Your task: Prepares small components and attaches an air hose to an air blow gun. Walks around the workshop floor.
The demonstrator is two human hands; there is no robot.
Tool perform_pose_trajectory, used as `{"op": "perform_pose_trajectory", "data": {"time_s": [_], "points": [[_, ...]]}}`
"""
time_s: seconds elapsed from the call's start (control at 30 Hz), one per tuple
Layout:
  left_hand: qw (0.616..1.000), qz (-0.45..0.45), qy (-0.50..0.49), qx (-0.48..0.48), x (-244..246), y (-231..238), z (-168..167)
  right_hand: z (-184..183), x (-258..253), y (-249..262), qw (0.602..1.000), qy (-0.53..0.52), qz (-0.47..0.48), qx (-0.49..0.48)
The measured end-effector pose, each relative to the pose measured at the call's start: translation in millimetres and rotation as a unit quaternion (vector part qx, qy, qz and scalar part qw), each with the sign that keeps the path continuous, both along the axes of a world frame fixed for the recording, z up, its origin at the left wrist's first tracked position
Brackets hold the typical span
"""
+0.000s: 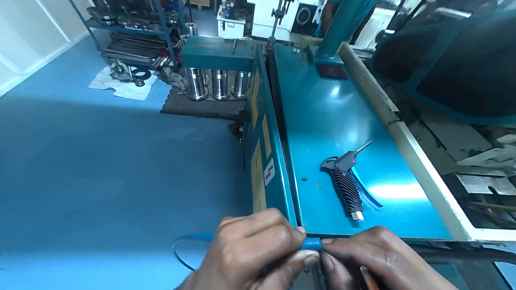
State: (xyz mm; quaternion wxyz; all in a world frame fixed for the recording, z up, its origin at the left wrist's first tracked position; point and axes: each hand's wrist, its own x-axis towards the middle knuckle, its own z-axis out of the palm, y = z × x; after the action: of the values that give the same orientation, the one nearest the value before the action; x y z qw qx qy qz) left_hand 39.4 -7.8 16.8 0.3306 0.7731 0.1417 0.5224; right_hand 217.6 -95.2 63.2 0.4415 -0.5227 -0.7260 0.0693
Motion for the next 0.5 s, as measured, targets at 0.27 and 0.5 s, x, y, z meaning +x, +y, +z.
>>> {"op": "perform_pose_trajectory", "data": {"time_s": [0.27, 0.5], "points": [[0.996, 0.043, 0.072, 0.042, -2.3, -1.9, 2.2, 0.4, -0.4, 2.8, 0.997, -0.074, -0.035, 0.009], [0.997, -0.064, 0.026, -0.044, -1.0, 12.0, -5.8, -11.3, 7.0, 17.9, 0.999, 0.029, 0.019, -0.002]]}}
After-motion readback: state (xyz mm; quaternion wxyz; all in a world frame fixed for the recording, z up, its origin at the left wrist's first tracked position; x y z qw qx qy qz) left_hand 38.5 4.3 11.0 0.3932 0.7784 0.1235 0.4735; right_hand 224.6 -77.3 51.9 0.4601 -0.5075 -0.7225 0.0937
